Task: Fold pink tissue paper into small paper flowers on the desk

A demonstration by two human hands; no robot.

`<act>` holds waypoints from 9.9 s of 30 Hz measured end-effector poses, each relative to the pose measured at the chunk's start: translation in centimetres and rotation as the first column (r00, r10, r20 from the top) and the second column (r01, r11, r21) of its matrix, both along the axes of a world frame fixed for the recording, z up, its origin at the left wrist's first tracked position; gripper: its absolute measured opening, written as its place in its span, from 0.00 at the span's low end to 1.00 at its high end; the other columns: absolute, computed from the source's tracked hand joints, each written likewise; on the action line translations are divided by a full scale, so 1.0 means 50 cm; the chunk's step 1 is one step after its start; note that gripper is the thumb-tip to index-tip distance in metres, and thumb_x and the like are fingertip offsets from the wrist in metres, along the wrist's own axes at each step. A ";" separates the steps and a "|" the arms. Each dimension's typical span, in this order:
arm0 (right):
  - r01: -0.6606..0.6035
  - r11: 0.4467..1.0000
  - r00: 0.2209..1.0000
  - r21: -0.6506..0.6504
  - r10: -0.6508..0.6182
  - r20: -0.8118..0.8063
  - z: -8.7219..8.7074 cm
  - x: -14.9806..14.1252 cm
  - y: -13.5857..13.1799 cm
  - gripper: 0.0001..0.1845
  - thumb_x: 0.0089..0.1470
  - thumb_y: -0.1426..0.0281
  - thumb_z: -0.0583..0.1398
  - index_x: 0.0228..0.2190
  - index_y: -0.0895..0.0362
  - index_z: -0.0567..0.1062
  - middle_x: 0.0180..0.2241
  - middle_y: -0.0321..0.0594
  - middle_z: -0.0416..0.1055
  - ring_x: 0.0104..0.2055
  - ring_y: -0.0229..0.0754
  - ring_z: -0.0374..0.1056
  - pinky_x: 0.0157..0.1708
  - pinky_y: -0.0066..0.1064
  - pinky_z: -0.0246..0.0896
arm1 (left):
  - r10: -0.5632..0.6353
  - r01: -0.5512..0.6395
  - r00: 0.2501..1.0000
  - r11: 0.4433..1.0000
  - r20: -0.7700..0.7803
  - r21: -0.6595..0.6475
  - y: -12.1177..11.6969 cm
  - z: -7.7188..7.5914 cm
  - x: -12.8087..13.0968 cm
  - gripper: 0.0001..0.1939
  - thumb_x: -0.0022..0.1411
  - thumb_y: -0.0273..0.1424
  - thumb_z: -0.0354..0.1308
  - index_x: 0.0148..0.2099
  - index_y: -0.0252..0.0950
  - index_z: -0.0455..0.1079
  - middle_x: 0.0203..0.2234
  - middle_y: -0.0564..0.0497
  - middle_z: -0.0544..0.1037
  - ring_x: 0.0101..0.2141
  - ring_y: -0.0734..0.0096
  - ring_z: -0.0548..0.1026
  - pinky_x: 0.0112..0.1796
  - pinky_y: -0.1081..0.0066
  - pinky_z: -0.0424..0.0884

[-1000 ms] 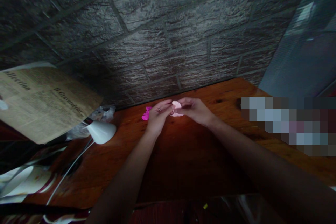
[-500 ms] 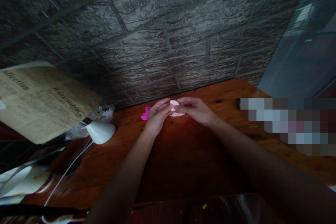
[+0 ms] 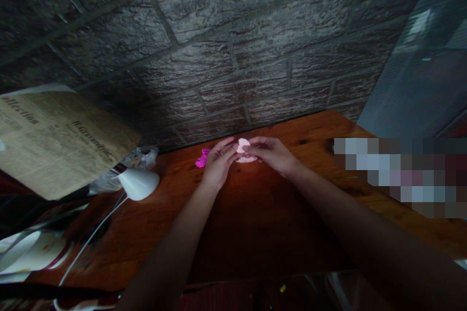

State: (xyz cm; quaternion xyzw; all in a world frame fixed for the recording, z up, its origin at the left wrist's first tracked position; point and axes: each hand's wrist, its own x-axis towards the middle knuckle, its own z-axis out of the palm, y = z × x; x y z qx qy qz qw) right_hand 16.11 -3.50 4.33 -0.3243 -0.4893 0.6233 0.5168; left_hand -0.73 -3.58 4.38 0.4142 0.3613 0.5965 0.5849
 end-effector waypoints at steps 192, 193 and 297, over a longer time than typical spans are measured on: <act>0.031 0.989 0.971 0.147 -0.064 0.229 0.007 0.014 0.002 0.19 0.45 0.54 0.67 0.28 0.59 0.77 0.23 0.35 0.72 0.25 0.35 0.64 0.27 0.30 0.56 | 0.084 -0.028 0.955 0.980 -0.286 0.196 -0.007 -0.015 0.017 0.19 0.50 0.38 0.73 0.43 0.38 0.78 0.32 0.49 0.84 0.31 0.69 0.79 0.32 0.70 0.71; 0.029 0.989 0.971 0.145 -0.062 0.232 0.007 0.014 0.001 0.20 0.45 0.53 0.67 0.28 0.59 0.78 0.23 0.36 0.72 0.26 0.35 0.64 0.27 0.30 0.56 | 0.084 -0.027 0.956 0.979 -0.280 0.201 -0.006 -0.016 0.016 0.19 0.50 0.38 0.73 0.44 0.38 0.78 0.33 0.49 0.84 0.31 0.68 0.79 0.34 0.69 0.72; 0.051 0.987 0.987 0.149 -0.073 0.143 0.011 0.011 -0.001 0.20 0.40 0.54 0.73 0.27 0.58 0.82 0.24 0.34 0.73 0.26 0.33 0.62 0.31 0.30 0.60 | 0.032 0.041 0.943 0.977 -0.331 0.211 -0.007 -0.017 0.014 0.15 0.50 0.36 0.73 0.39 0.34 0.79 0.34 0.46 0.84 0.35 0.64 0.82 0.43 0.61 0.77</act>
